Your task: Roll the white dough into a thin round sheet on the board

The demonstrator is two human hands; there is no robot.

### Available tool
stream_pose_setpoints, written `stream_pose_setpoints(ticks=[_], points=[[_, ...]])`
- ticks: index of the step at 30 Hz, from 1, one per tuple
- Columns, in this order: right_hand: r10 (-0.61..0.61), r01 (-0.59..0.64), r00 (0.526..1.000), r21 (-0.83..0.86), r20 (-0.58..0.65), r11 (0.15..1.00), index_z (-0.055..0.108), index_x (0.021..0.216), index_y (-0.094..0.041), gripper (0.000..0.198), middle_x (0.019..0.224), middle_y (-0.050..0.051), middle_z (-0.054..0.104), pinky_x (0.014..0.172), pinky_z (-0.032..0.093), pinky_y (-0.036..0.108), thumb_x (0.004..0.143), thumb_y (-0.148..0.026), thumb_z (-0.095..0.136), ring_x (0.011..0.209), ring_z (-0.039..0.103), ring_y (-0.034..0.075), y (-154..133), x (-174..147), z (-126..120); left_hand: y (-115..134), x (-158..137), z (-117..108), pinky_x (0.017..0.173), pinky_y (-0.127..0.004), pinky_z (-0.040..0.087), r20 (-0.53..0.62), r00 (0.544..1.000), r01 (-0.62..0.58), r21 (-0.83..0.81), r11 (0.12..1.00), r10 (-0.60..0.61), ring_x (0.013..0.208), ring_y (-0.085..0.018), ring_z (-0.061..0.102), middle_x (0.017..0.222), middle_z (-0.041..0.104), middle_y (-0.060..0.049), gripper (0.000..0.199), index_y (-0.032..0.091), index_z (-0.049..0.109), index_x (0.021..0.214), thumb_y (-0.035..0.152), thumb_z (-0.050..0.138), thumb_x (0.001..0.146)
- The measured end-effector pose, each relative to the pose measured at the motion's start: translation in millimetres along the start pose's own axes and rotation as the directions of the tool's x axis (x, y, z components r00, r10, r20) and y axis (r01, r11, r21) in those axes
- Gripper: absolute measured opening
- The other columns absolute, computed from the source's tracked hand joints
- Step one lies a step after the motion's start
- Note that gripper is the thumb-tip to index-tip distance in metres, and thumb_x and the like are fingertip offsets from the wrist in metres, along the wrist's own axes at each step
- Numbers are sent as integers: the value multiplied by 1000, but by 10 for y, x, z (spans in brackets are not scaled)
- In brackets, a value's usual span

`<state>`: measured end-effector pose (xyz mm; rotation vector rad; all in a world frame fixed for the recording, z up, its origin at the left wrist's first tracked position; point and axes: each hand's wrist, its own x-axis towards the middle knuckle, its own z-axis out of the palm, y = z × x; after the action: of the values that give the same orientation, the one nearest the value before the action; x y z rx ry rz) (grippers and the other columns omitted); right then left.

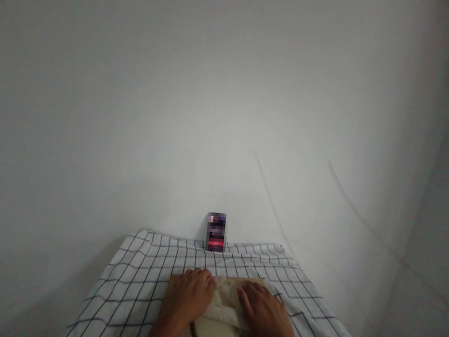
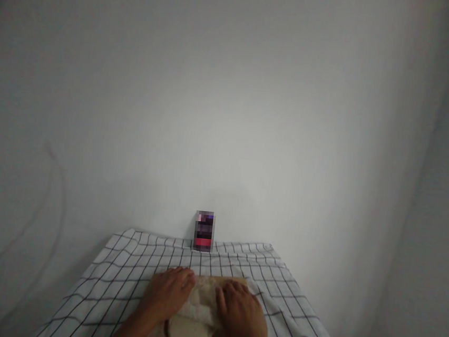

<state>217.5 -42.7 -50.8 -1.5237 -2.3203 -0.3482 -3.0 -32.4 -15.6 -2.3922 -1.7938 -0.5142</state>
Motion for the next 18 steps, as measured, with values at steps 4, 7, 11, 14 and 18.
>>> stream_pose_setpoints(ticks=[4,7,11,14,18], points=[[158,-169,984,139,87,976,72,111,-21,39,123,11,73,100,53,37,107,-32,35,116,68,24,-98,-21,-159,23,-92,21,96,-44,52,-76,996,-44,2,999,44,111,-26,69,114,76,-6,35,23,71,109,31,38,105],[128,-136,990,140,61,981,73,115,-23,39,132,10,71,108,50,41,105,-26,36,128,63,25,-155,-119,-114,14,-257,145,104,-46,50,-157,987,-41,-16,999,38,115,-26,67,119,75,-8,34,23,71,114,33,40,105],[86,-92,995,141,52,986,69,131,-24,42,142,9,64,110,51,46,104,-30,37,133,59,29,-126,-339,105,-81,-558,372,112,-54,48,-238,969,-65,23,998,69,130,-31,61,137,69,-9,38,27,66,131,39,42,103],[53,-59,998,158,42,986,65,138,-27,44,146,7,60,109,53,45,104,-40,39,134,58,29,-75,-499,187,-174,-757,475,116,-53,47,-265,948,-165,65,984,177,139,-31,54,150,59,-7,46,29,56,145,44,43,103],[37,-47,998,199,52,979,63,140,-28,46,147,5,59,110,51,42,105,-44,37,136,57,27,-75,-547,109,-174,-797,473,115,-50,49,-269,941,-194,78,978,208,140,-30,53,152,57,-9,49,25,53,147,44,42,104]])
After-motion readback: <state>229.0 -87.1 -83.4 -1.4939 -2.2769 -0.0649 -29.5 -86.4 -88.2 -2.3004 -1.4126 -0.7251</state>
